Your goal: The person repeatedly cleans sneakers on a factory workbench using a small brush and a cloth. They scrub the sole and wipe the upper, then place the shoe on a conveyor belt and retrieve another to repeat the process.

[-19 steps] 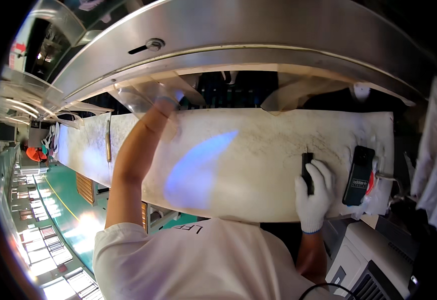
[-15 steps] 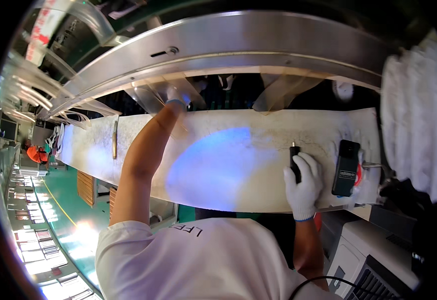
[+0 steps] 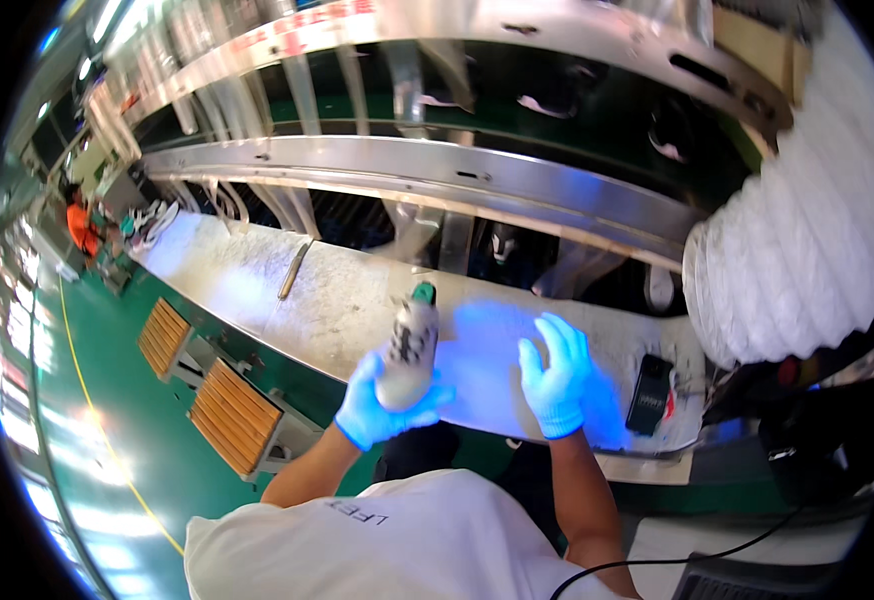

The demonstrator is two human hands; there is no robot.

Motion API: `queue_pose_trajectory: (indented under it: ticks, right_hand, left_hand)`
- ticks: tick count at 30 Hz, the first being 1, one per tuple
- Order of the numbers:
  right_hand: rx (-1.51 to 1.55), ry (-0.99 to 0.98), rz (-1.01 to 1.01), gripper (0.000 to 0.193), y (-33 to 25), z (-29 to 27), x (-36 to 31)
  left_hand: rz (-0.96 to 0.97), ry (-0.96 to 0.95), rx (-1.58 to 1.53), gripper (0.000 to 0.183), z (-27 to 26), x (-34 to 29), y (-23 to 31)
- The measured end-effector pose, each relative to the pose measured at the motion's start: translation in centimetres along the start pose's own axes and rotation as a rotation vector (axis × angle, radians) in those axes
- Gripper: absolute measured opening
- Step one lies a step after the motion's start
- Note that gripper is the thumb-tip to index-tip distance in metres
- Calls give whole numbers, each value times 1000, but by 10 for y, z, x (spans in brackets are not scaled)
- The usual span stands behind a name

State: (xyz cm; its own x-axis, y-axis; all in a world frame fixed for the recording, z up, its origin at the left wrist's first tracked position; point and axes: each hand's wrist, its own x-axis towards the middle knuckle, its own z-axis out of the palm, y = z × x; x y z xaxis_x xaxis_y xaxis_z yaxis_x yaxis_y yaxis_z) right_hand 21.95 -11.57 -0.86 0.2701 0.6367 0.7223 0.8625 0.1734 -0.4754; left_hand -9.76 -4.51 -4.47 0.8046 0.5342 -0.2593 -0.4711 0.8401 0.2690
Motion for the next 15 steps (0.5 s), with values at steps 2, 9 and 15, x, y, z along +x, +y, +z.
queue_pose_trajectory:
  ticks: [2,9,15]
  right_hand:
    - [49,23,-80,34,-2,4,41]
    - [-203,94,-408,37,-35,74,262]
    - [-253,-313,-268,78,-48,164,377]
  left_hand:
    - [-114,107,132,87,-26,4,-30]
    - [-22,402,243,72,-40,-39,-56]
    - [-36,451,517,57,-36,-44,-43]
